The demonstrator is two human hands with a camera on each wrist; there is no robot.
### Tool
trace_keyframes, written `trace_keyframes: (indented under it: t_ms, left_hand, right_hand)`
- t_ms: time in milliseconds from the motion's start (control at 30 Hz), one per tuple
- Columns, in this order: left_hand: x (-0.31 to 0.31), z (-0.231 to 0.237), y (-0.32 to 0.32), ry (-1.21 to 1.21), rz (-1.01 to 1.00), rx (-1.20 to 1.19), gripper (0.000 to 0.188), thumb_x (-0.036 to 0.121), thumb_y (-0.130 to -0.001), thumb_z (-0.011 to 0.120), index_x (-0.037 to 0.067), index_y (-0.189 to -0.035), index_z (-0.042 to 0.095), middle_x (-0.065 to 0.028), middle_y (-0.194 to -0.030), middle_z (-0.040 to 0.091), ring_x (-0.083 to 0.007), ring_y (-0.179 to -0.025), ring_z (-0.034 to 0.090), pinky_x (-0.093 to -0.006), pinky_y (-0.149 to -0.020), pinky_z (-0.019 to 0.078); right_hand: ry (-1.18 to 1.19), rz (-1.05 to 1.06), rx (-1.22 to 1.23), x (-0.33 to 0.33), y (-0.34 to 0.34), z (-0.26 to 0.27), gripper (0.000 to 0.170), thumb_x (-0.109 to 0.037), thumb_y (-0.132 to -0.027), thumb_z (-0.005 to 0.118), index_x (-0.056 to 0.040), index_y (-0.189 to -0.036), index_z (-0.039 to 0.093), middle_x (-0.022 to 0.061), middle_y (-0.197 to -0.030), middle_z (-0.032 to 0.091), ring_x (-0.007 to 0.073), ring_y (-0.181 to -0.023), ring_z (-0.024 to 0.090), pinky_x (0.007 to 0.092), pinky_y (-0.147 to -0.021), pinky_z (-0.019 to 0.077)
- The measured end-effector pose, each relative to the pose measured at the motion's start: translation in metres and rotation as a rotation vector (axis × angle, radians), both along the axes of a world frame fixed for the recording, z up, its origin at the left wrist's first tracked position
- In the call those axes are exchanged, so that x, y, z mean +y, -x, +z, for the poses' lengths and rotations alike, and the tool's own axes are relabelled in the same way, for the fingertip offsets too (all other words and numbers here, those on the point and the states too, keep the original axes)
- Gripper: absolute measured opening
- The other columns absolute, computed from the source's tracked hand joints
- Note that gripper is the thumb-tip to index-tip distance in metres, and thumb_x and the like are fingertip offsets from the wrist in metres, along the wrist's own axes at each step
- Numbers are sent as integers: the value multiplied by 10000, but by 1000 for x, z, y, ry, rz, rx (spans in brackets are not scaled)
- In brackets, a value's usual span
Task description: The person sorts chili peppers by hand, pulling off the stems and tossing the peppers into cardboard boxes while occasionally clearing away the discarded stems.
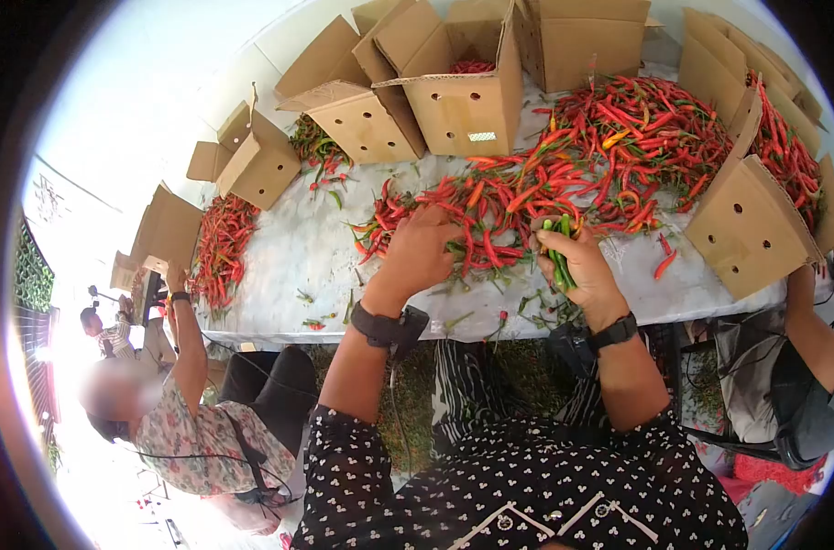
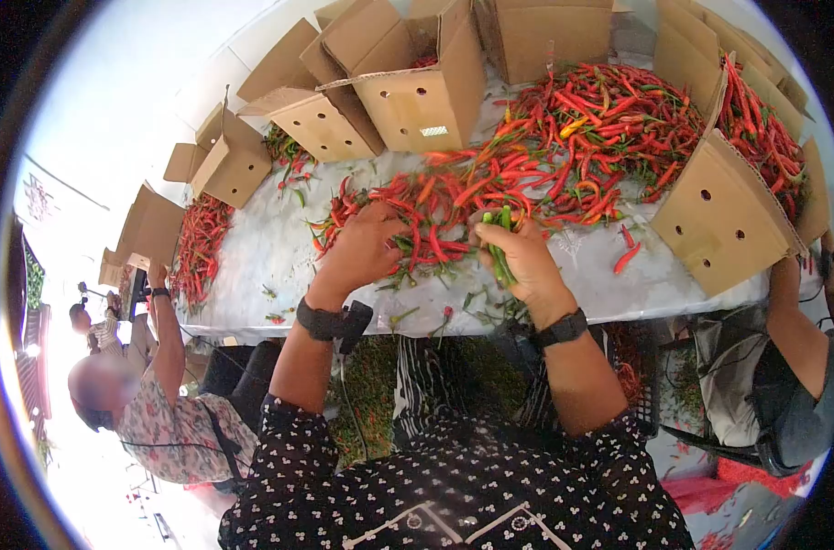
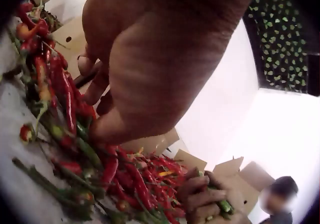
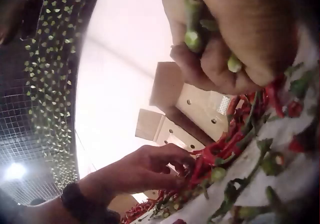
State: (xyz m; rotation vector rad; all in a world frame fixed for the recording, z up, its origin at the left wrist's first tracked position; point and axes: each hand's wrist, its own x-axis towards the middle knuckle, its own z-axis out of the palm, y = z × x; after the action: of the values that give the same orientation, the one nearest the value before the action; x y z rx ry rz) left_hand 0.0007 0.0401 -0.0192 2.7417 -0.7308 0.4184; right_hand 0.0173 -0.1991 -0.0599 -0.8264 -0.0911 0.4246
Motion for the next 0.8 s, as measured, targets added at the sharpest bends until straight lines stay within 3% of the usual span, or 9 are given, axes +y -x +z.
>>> trace_keyframes:
  t_ms: [67,267,367,433,467,533,633,800]
  left_hand:
    - [-5,-1,1,-14,16,46,239,75,-637,587,61,-873,622,-131,-925,543,-321,-871,543,-413,-736,458]
    - [-5,-6,-6,-140,87,91,260,84,-642,594,66,-900,614,-133,-881,541,-321,-809,560,-422,-692,462]
    - [-5,-1,-8,33,61,-17,180,78,-672,598,32,-844,615,-147,-793,578,-348,-752,562,-403,-655,462]
    - [-11,14,-6,316,114,-50,119,98,-728,614,4,-801,614,-107,-686,597,-248,-623,575,-340,-587,458]
    - [-14,21,-5,315,111,-52,119,98,-728,614,4,-801,614,-107,-686,597,-248,-623,575,-340,-587,458]
    - [-20,32,1,591,305,198,144,131,-776,627,-11,-771,607,-42,-625,574,-102,-542,511,-254,-508,413]
    - [-35,38,11,728,250,379,157,143,-768,630,-10,-743,600,-41,-525,514,-67,-521,489,-250,-482,398]
    - [-58,25,19,654,197,422,153,120,-752,641,-2,-695,569,-31,-533,507,-69,-502,465,-241,-464,374]
  right_hand:
    - [5,-2,-56,4,0,-3,131,-54,-798,583,-23,-925,576,70,-734,571,104,-498,481,216,-403,373]
    - [97,24,-100,5,6,2,105,-53,-799,588,-33,-900,570,56,-722,567,102,-545,501,216,-416,383]
    - [128,42,-133,7,7,2,84,-51,-798,588,-32,-877,568,46,-709,562,92,-550,498,213,-421,377]
    - [143,51,-153,9,8,4,79,-47,-797,587,-31,-873,570,37,-698,557,87,-538,491,211,-424,375]
    - [162,62,-173,11,9,5,74,-42,-797,586,-29,-868,571,27,-686,552,83,-525,483,210,-427,372]
    - [216,47,-211,15,10,4,75,-43,-796,589,-29,-868,574,14,-672,545,75,-512,473,209,-429,368]
    - [301,44,-275,22,15,7,109,-72,-788,612,-22,-881,583,-13,-631,520,57,-488,453,204,-432,356]
    - [382,77,-311,26,20,5,96,-68,-791,613,-20,-867,579,-29,-632,514,43,-477,434,203,-422,338]
